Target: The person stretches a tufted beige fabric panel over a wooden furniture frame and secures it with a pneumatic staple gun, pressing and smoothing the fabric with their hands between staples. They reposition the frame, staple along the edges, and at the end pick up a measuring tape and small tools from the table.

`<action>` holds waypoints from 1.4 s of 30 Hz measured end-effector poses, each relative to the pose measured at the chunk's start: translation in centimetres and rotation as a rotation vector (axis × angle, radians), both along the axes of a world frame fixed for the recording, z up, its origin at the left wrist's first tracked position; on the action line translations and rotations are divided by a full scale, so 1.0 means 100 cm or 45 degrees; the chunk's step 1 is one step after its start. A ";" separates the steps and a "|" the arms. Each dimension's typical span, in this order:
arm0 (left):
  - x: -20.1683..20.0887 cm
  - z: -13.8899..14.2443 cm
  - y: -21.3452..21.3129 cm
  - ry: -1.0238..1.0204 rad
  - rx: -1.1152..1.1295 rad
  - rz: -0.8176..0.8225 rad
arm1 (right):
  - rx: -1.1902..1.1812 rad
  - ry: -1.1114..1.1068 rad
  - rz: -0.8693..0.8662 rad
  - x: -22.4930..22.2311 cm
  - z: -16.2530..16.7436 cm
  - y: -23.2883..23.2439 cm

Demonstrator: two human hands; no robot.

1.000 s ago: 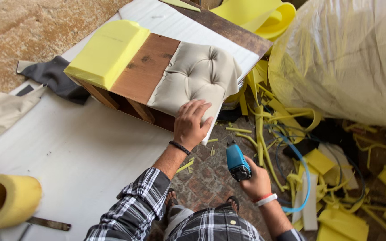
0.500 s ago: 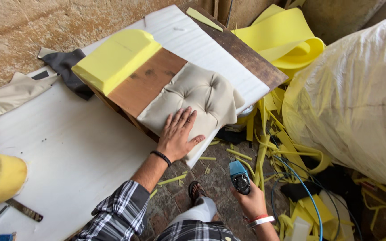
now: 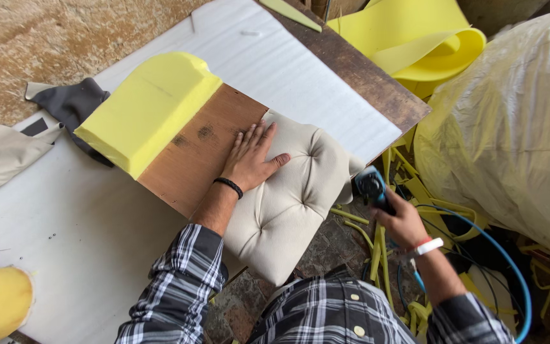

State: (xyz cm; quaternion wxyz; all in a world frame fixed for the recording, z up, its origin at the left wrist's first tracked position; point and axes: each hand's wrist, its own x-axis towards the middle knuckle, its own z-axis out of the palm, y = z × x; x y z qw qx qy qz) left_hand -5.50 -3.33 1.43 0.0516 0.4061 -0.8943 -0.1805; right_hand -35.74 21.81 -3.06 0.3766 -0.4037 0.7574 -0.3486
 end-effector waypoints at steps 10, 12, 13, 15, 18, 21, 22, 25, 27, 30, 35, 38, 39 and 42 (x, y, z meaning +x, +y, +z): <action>-0.002 0.023 -0.006 0.224 -0.172 0.098 | -0.019 0.707 0.386 -0.091 -0.068 -0.222; -0.013 0.036 0.003 0.341 -0.328 0.204 | -0.038 0.688 0.547 -0.103 -0.083 -0.263; -0.023 0.041 0.011 0.398 -0.333 0.320 | -0.041 0.728 0.614 -0.105 -0.086 -0.284; -0.055 0.047 0.031 0.495 -0.360 0.556 | -0.064 0.796 0.754 -0.099 -0.095 -0.319; -0.103 0.052 0.040 0.467 -0.506 0.690 | -0.131 0.851 0.917 -0.085 -0.082 -0.353; -0.128 0.057 0.029 0.284 -0.418 0.852 | -0.710 0.576 0.928 -0.070 -0.039 -0.364; -0.133 0.058 0.027 0.242 -0.398 0.873 | -0.611 0.267 1.080 -0.066 -0.020 -0.365; -0.140 0.058 0.023 0.122 -0.320 0.921 | -0.938 -0.006 1.614 -0.046 0.031 -0.355; -0.142 0.054 0.019 0.041 -0.269 0.940 | -0.909 0.015 1.724 -0.041 0.061 -0.357; -0.143 0.047 0.012 -0.039 -0.348 0.906 | -0.918 0.117 1.829 -0.028 0.087 -0.359; -0.135 0.046 0.020 0.221 -0.510 1.002 | -1.058 0.189 1.808 -0.015 0.094 -0.351; -0.135 0.047 0.023 0.413 -0.467 1.109 | -0.989 0.215 1.805 -0.012 0.092 -0.353; -0.135 0.047 0.022 0.457 -0.416 1.165 | -0.954 0.187 1.823 -0.010 0.092 -0.355; -0.134 0.048 0.014 0.620 -0.297 1.279 | -0.936 0.094 1.886 -0.007 0.094 -0.360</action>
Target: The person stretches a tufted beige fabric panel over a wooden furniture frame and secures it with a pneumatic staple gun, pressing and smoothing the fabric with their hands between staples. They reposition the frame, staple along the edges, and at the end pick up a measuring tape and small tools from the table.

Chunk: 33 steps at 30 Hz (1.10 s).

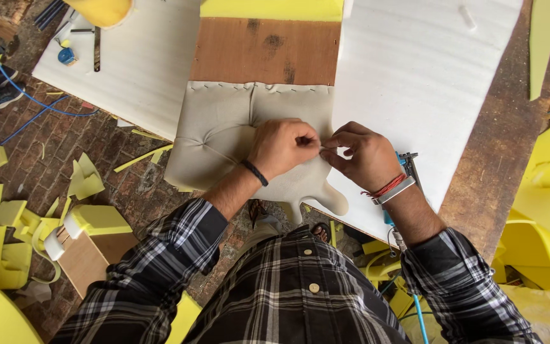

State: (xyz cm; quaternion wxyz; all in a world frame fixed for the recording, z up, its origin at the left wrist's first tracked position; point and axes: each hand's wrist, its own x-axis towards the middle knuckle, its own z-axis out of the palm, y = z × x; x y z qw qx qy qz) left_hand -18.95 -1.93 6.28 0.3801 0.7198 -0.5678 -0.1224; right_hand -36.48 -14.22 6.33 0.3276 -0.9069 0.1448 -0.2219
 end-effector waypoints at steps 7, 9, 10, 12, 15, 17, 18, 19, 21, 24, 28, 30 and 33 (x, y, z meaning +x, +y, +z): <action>0.010 0.007 0.005 0.113 0.051 -0.028 | -0.040 0.045 0.030 0.005 0.000 -0.002; 0.005 0.006 0.015 0.037 0.050 -0.097 | -0.050 -0.013 0.035 0.005 -0.003 -0.003; 0.000 0.006 0.017 -0.092 0.043 -0.044 | -0.054 -0.043 0.039 0.006 -0.005 -0.003; -0.012 0.002 0.015 -0.347 0.029 0.058 | -0.156 -0.111 0.017 0.005 -0.009 -0.003; -0.019 -0.001 0.005 -0.524 0.051 0.040 | -0.364 -0.242 -0.047 0.005 -0.017 0.002; -0.020 -0.004 -0.003 -0.650 0.144 0.033 | -0.450 -0.315 -0.085 0.005 -0.022 0.008; -0.022 -0.006 -0.004 -0.713 0.191 0.027 | -0.461 -0.339 -0.102 0.005 -0.024 0.010; -0.022 -0.008 -0.004 -0.778 0.151 0.011 | -0.470 -0.366 -0.118 0.005 -0.026 0.012; -0.024 -0.012 0.001 -0.906 0.068 -0.027 | -0.426 -0.339 -0.181 0.005 -0.029 0.018; -0.020 -0.017 0.011 -0.866 -0.059 -0.052 | -0.067 -0.321 -0.175 0.005 -0.031 0.020; -0.018 -0.018 0.015 -0.793 -0.285 -0.100 | -0.026 -0.275 -0.180 0.004 -0.030 0.021; -0.020 -0.016 0.015 -0.728 -0.333 -0.110 | -0.452 -0.285 -0.215 0.002 -0.029 0.021; -0.026 -0.012 0.015 -0.618 -0.112 -0.058 | -0.784 -0.325 -0.164 -0.006 -0.026 0.020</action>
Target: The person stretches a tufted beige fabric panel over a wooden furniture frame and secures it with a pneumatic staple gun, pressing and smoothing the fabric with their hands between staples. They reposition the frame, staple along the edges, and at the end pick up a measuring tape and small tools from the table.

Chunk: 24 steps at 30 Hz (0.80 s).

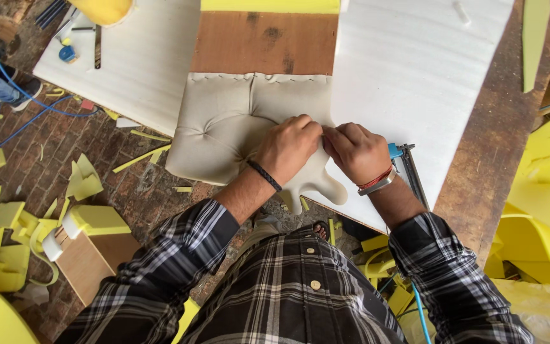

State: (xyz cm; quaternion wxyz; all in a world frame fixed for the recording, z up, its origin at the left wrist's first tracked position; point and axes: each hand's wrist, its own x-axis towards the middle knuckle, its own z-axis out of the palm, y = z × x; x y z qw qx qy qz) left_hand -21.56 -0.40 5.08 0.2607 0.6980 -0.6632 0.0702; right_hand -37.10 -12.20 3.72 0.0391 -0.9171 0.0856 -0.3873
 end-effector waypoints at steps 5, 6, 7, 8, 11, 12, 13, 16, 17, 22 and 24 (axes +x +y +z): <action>0.008 0.008 0.006 0.018 0.192 0.064 | -0.020 -0.029 0.094 -0.004 0.002 -0.003; 0.011 0.009 0.005 -0.043 0.200 0.042 | 0.026 -0.034 0.102 -0.002 0.000 -0.003; 0.016 0.010 0.004 0.050 0.234 0.043 | 0.071 -0.037 0.108 -0.001 -0.001 -0.002; 0.022 0.012 0.002 0.144 0.263 0.043 | 0.276 -0.045 0.110 0.000 -0.003 -0.001; 0.033 0.015 0.004 0.364 0.267 0.074 | 0.717 -0.057 0.106 0.006 -0.011 0.003; 0.035 0.015 0.003 0.427 0.255 0.082 | 0.747 -0.062 0.091 0.009 -0.013 0.003; 0.035 0.015 0.003 0.388 0.270 0.093 | 0.778 -0.067 0.073 0.008 -0.015 0.004; 0.030 0.012 -0.003 0.226 0.297 0.123 | 0.676 -0.061 -0.071 0.009 -0.019 0.008; 0.027 0.010 -0.005 0.137 0.291 0.129 | 0.609 -0.072 -0.082 0.008 -0.021 0.010; 0.023 -0.004 -0.002 0.049 0.007 0.089 | 0.577 -0.173 -0.112 0.006 -0.026 0.021; 0.024 -0.009 0.003 0.215 -0.177 0.103 | 1.047 -0.188 -0.092 0.007 -0.026 0.022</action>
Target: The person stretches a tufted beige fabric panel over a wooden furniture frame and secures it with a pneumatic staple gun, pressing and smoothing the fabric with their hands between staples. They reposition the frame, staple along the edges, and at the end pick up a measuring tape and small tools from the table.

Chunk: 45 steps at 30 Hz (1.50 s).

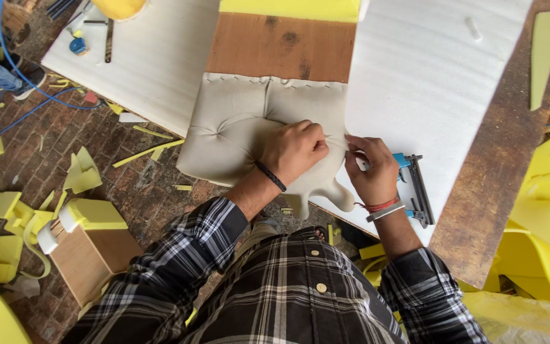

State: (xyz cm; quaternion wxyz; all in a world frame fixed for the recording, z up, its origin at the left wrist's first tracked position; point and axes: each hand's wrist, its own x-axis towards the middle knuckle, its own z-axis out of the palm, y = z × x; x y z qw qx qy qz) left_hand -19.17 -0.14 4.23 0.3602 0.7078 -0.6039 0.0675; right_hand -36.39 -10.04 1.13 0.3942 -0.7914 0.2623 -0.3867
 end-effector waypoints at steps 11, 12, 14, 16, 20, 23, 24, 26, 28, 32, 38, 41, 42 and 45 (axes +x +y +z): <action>0.021 0.016 -0.001 -0.146 0.327 -0.316 | -0.130 0.080 0.036 0.002 0.008 -0.002; 0.026 0.020 0.000 -0.187 0.412 -0.381 | -0.156 0.076 0.066 0.002 0.010 -0.006; 0.030 0.023 0.012 -0.060 0.421 -0.437 | -0.165 0.062 0.153 0.004 0.013 -0.013; 0.035 0.023 0.030 0.086 0.311 -0.468 | -0.134 0.048 0.250 0.004 0.020 -0.021; 0.055 0.018 0.059 0.275 -0.003 -0.215 | -0.108 0.154 0.183 0.010 0.033 -0.006; 0.087 0.017 0.077 0.342 0.051 0.038 | -0.282 0.248 0.041 0.030 0.036 0.021; 0.098 0.018 0.080 0.367 0.098 0.092 | -0.320 0.269 0.012 0.037 0.038 0.025; 0.112 0.019 0.080 0.474 0.172 0.002 | -0.339 0.318 -0.033 0.046 0.040 0.029; 0.119 0.023 0.075 0.416 0.198 -0.088 | -0.298 0.375 -0.073 0.050 0.044 0.029; 0.088 0.027 0.060 0.343 0.426 -0.295 | -0.405 0.447 0.068 0.046 0.048 0.032; 0.037 0.026 0.074 0.047 0.422 -0.226 | -0.443 0.539 0.366 0.044 0.055 0.022; 0.034 0.021 0.068 0.160 0.410 -0.209 | -0.403 0.554 0.496 0.045 0.057 0.016; 0.036 0.019 0.064 0.234 0.409 -0.196 | -0.394 0.605 0.489 0.045 0.057 0.017; 0.038 0.014 0.059 0.396 0.322 -0.199 | -0.384 0.734 0.363 0.045 0.055 0.025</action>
